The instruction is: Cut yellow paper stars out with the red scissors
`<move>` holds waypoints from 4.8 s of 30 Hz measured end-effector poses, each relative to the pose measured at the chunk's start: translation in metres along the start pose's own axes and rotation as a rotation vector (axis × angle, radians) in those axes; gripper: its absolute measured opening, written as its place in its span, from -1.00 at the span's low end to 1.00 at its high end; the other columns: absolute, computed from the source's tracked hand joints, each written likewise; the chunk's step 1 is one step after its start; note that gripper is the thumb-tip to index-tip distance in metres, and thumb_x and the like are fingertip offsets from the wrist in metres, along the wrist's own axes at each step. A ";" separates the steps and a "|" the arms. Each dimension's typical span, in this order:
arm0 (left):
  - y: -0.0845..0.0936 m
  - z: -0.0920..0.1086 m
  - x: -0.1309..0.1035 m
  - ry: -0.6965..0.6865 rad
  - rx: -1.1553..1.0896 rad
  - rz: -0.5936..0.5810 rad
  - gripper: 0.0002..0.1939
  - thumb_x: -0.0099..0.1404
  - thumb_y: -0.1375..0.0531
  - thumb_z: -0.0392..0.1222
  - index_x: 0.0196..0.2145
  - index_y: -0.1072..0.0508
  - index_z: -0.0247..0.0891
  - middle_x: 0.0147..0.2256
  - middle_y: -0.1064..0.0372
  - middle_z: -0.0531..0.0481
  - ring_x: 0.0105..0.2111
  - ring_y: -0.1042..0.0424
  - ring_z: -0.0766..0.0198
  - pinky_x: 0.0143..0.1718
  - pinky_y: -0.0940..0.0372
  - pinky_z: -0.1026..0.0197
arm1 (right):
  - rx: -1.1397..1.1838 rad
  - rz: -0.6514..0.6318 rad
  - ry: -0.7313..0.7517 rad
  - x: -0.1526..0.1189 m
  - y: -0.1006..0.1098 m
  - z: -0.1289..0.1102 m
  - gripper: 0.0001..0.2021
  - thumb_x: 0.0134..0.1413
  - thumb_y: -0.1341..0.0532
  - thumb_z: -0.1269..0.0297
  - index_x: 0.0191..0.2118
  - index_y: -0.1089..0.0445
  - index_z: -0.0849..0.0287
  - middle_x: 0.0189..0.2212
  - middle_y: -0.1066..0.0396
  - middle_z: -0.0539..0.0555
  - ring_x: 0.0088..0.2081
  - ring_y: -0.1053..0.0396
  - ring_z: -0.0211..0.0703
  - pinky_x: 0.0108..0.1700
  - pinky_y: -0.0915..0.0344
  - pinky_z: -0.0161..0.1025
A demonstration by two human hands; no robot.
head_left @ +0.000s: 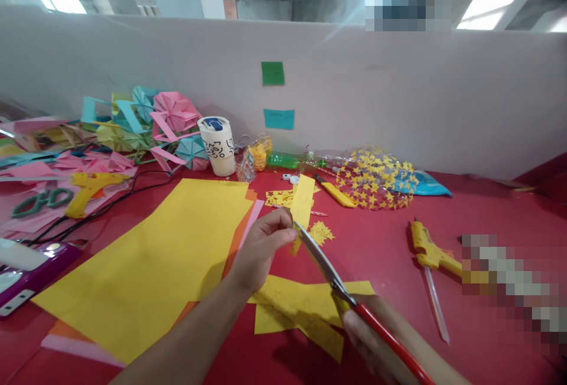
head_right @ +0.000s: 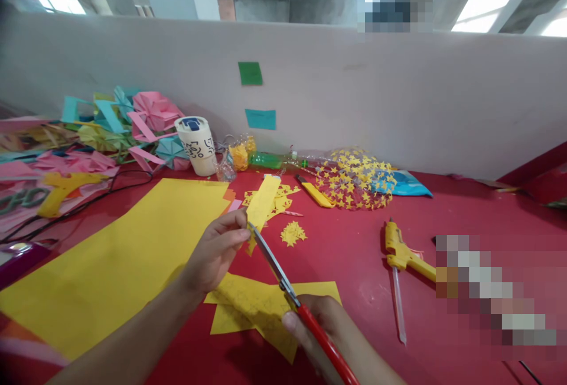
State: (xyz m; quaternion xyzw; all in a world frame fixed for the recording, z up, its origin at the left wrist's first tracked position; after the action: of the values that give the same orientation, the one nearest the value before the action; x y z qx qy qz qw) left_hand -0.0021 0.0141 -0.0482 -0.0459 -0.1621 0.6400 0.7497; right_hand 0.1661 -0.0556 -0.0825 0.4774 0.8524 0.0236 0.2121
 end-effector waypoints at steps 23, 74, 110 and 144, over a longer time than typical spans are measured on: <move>0.000 -0.009 0.001 0.149 -0.160 -0.038 -0.84 0.06 -0.19 -0.32 -0.58 -0.25 -0.27 -0.58 -0.06 0.12 -0.58 -0.03 0.42 -0.52 -0.02 0.30 | -0.015 0.001 0.004 -0.002 -0.002 0.004 -0.49 0.02 -0.05 -0.25 -0.58 -0.04 0.13 -0.69 0.05 -0.15 -0.67 0.05 -0.40 -0.65 0.11 -0.39; -0.051 -0.033 0.037 -0.196 1.393 -0.292 -0.90 0.15 -0.03 -0.26 -0.43 -0.32 -0.29 -0.34 -0.20 -0.11 -0.29 -0.21 0.12 -0.25 -0.16 0.09 | 0.318 0.520 0.459 -0.006 0.060 -0.010 -0.80 -0.11 -0.24 0.32 -0.39 -0.15 0.12 -0.49 -0.14 -0.09 -0.49 -0.11 -0.27 -0.47 -0.10 -0.32; -0.016 -0.003 -0.005 0.180 -0.033 0.003 -0.89 0.16 -0.20 -0.23 -0.31 -0.39 -0.23 -0.37 -0.36 0.04 -0.36 -0.34 0.33 -0.28 -0.25 0.27 | -0.250 -0.005 0.120 -0.008 0.026 -0.014 -0.61 0.14 -0.04 -0.09 -0.46 -0.10 0.16 -0.57 -0.05 -0.10 -0.53 -0.04 -0.30 -0.53 0.01 -0.38; -0.016 0.003 -0.005 0.236 0.215 -0.079 -0.82 0.23 -0.13 -0.09 -0.37 -0.39 -0.27 -0.53 -0.39 0.06 -0.71 -0.18 0.50 -0.63 -0.10 0.37 | -0.109 -0.040 0.026 -0.008 0.020 -0.008 -0.54 0.13 0.00 -0.19 -0.48 -0.07 0.14 -0.68 -0.04 -0.14 -0.67 -0.01 -0.39 -0.66 0.08 -0.42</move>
State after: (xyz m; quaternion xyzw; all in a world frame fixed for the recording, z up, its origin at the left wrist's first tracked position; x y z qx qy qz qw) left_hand 0.0116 0.0062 -0.0413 -0.0337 -0.0052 0.6138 0.7887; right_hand 0.1824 -0.0500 -0.0676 0.4475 0.8620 0.0720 0.2271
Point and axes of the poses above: each hand's wrist, its own x-axis towards the middle knuckle, its own y-axis out of the back of the hand, z = x × y, the point moved 6 cm from there along x, towards the middle knuckle
